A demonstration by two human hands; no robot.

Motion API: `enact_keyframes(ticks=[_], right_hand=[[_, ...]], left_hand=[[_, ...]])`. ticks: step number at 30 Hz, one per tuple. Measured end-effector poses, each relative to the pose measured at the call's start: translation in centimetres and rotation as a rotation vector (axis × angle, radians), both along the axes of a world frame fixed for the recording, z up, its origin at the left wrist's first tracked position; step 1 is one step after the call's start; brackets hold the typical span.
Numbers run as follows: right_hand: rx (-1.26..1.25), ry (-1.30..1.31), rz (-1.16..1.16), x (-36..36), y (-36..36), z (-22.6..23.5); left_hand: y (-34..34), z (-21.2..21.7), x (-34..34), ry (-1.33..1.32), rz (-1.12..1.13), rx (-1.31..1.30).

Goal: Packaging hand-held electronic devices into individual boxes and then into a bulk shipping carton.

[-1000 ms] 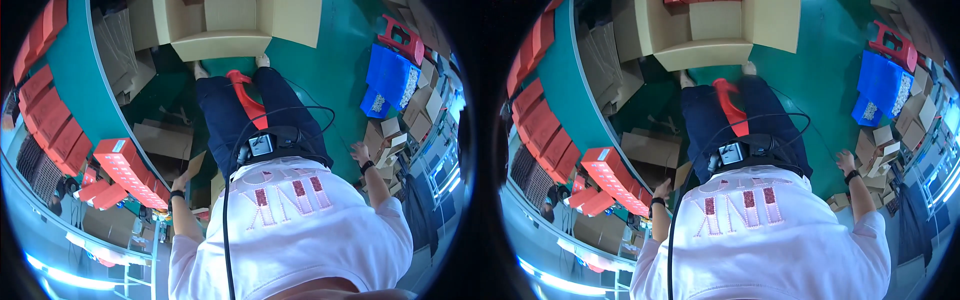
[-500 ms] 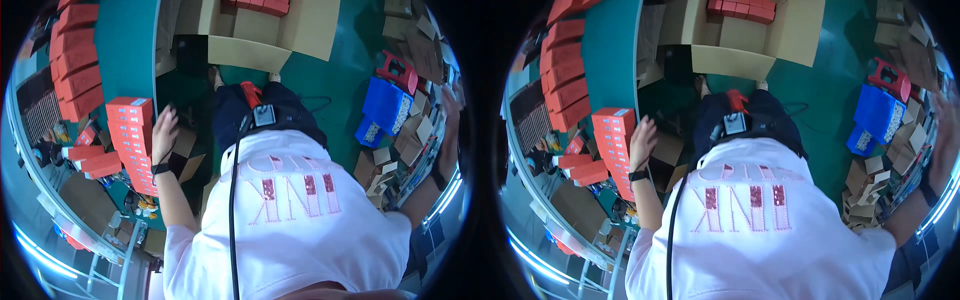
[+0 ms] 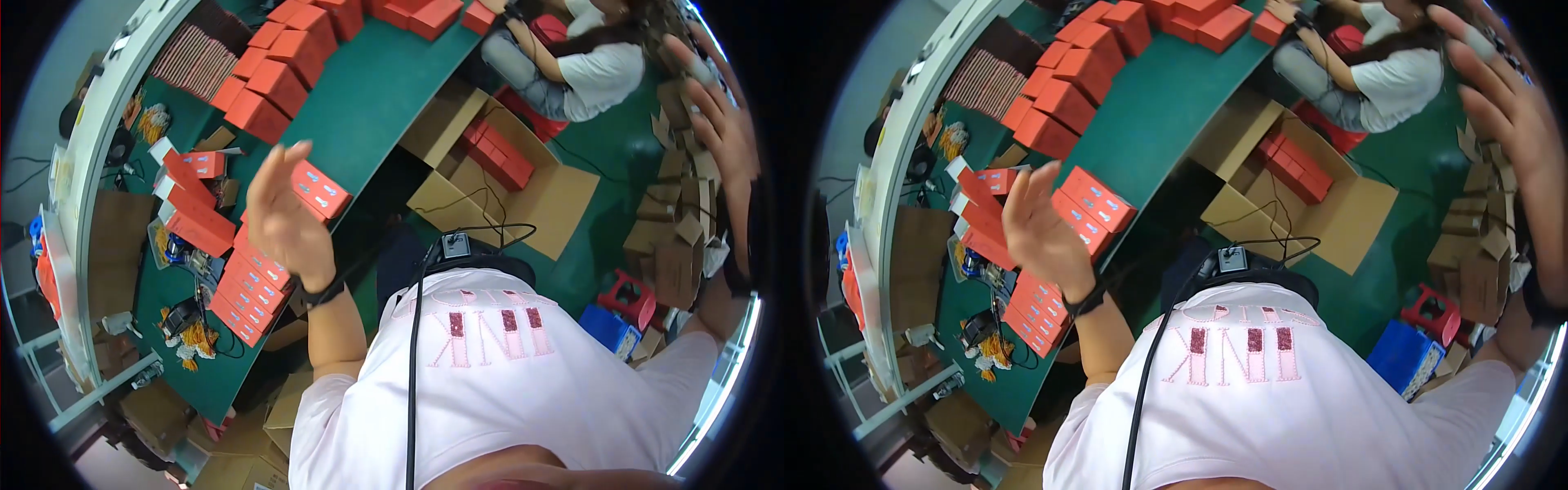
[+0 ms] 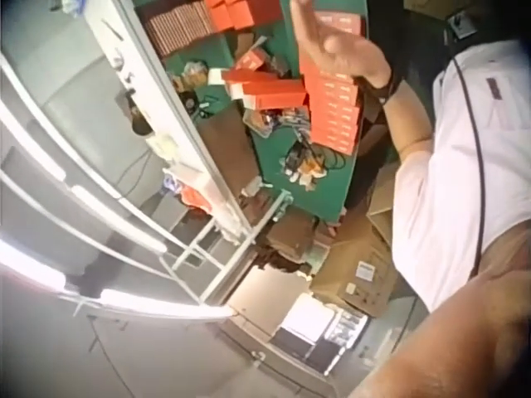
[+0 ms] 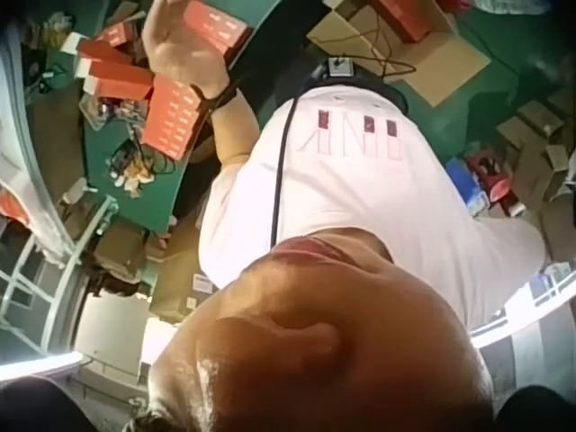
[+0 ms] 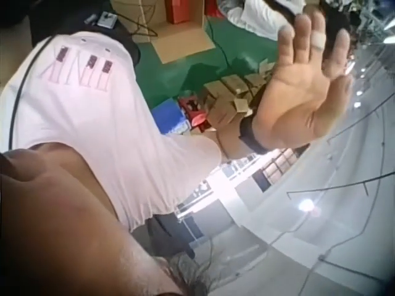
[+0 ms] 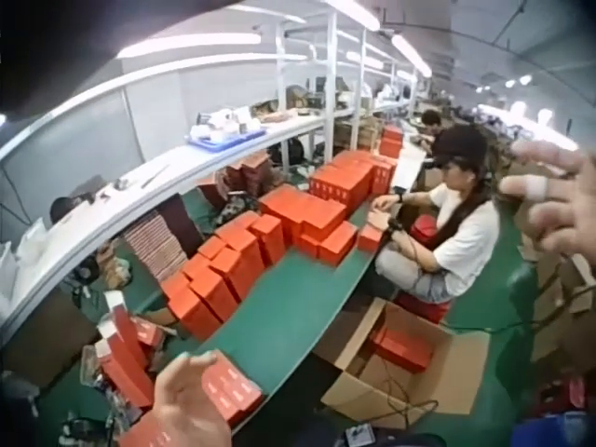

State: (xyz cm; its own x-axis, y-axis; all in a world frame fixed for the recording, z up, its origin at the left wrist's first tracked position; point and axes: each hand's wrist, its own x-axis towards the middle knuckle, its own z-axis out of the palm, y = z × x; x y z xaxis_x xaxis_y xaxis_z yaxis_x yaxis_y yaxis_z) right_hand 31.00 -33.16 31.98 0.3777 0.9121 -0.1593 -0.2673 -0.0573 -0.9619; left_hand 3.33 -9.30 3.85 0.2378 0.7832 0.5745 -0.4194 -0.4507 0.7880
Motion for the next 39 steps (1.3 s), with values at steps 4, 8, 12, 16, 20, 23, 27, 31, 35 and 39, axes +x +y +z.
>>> enact_keyframes(ticks=[4, 8, 12, 16, 20, 23, 27, 31, 35, 39], right_hand=[[-0.155, -0.177, -0.036, -1.2, 10.4, -2.4], [-0.112, -0.206, -0.051, 1.8, 23.2, -10.0], [-0.185, -0.29, -0.036, 8.5, 32.2, -21.8], [-0.283, -0.615, -0.021, 9.0, 39.6, -33.3], [-0.09, -0.949, 0.075, 6.4, 45.2, -39.9], [0.006, -1.233, 0.124, 6.2, 48.1, -41.8], [0.277, -1.666, 0.36, 6.3, 50.0, -42.6], [0.368, -1.756, 0.309, 5.5, 50.0, -45.8], [0.367, -1.724, 0.134, 4.7, 48.4, -46.9], [0.365, -1.633, 0.217, 4.7, 48.6, -46.3]], left_hand=[[6.0, -3.8, 3.0, -0.112, -0.202, -0.605], [11.9, -10.4, 1.5, 0.0, 0.036, -0.891], [16.2, -13.1, 3.3, 0.196, 0.165, -0.761], [19.2, -15.0, 3.5, 0.26, 0.182, -0.886], [21.4, -17.2, 3.5, 0.289, 0.225, -0.991], [23.1, -18.5, 3.0, 0.404, 0.416, -1.046], [24.9, -18.8, 1.3, 0.376, 0.25, -1.014], [25.5, -19.9, 2.3, 0.476, 0.104, -1.028], [24.7, -20.7, 5.2, 0.496, 0.268, -0.992], [24.6, -20.5, 5.5, 0.426, 0.259, -0.899]])
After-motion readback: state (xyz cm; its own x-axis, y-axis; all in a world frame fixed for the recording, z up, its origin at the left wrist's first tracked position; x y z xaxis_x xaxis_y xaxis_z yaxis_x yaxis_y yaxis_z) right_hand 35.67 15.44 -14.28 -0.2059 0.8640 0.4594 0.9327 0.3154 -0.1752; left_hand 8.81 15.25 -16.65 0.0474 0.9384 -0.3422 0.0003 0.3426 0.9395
